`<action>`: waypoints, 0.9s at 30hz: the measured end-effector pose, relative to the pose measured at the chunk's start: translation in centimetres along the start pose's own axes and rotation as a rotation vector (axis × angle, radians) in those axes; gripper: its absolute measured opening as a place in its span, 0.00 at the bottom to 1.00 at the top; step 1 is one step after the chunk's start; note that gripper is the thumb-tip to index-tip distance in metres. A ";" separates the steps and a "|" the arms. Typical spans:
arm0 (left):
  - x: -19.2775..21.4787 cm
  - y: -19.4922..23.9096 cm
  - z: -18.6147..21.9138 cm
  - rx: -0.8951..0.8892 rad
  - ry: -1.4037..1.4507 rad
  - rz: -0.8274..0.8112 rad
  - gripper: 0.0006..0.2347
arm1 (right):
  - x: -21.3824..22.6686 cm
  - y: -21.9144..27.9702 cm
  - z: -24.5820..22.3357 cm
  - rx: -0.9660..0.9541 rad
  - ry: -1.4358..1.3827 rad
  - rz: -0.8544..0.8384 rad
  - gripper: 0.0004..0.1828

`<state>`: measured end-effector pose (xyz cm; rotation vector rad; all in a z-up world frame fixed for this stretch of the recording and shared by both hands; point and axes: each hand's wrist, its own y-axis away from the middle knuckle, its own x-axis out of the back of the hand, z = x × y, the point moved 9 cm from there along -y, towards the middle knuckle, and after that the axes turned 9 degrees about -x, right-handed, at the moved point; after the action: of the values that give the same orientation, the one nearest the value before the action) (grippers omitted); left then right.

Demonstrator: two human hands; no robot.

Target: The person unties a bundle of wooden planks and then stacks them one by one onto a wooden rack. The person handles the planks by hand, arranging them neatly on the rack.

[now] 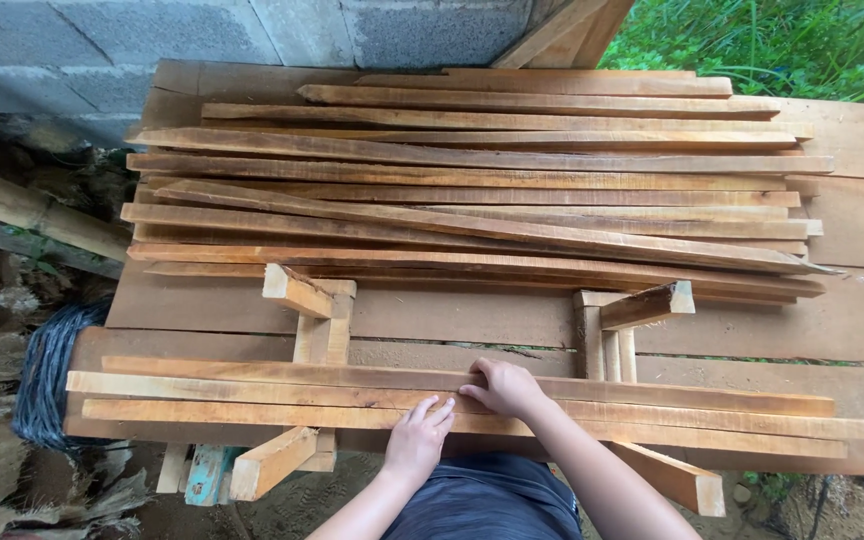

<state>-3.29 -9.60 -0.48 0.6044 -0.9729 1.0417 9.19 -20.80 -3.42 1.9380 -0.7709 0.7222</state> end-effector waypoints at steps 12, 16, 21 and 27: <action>0.3 0.0 0.2 -0.016 -0.047 0.008 0.12 | 1.3 4.5 -2.0 0.162 -0.051 0.438 0.19; 0.6 0.0 0.4 -0.028 -0.053 0.014 0.12 | 2.0 5.5 -2.5 0.244 -0.070 0.563 0.19; 0.3 0.0 0.2 -0.039 -0.061 0.015 0.13 | 2.0 5.7 -2.4 0.281 -0.062 0.613 0.19; 0.5 -0.2 0.1 -0.014 -0.019 0.005 0.12 | 1.6 3.5 -1.9 0.064 -0.065 0.393 0.21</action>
<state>-3.11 -9.56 0.04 0.6014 -0.9980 1.0345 7.27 -20.86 0.38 1.8942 -1.2012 0.9293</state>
